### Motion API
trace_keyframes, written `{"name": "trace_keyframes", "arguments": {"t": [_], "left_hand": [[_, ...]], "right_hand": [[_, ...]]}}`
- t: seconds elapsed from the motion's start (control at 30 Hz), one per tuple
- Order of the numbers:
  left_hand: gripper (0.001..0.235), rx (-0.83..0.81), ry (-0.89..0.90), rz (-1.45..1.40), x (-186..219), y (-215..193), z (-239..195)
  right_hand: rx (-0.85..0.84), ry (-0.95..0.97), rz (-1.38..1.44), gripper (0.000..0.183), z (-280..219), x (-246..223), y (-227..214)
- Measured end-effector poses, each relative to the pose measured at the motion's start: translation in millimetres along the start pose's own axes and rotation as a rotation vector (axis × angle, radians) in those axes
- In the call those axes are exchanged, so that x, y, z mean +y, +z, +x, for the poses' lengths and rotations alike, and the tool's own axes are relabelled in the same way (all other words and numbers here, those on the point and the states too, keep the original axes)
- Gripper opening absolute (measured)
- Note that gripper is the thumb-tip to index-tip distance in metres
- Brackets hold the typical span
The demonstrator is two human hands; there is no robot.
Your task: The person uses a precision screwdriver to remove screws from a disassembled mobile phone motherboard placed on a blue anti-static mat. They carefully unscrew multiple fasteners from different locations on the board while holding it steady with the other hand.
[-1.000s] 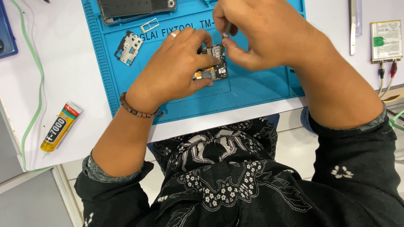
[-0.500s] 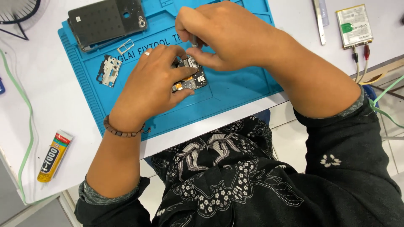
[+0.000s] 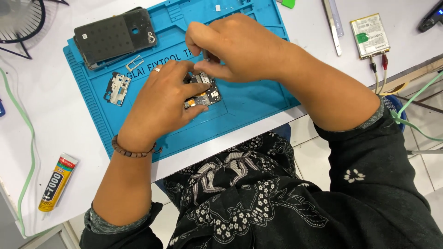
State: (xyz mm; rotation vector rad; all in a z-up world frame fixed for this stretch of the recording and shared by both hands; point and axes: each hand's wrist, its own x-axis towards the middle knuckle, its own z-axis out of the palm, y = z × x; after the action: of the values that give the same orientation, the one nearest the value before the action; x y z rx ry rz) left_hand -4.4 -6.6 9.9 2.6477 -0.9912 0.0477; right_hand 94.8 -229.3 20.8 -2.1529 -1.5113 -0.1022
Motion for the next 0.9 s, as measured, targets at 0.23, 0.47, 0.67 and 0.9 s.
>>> {"name": "trace_keyframes", "arguments": {"t": [0.23,0.47,0.67,0.9], "left_hand": [[0.037,-0.009,-0.011,-0.017,1,-1,1],[0.039,0.005,0.001,-0.011,0,0,0],[0.040,-0.030,-0.012,0.006,2,0,2],[0.040,-0.022,-0.039,-0.027,1,1,4]], "right_hand": [[-0.086,-0.037,0.181,0.025,3,-8,-14],[-0.013,-0.056,0.016,0.037,1,2,1],[0.010,-0.052,0.021,0.034,-2,7,9],[0.049,-0.070,0.050,0.031,0,9,11]]}}
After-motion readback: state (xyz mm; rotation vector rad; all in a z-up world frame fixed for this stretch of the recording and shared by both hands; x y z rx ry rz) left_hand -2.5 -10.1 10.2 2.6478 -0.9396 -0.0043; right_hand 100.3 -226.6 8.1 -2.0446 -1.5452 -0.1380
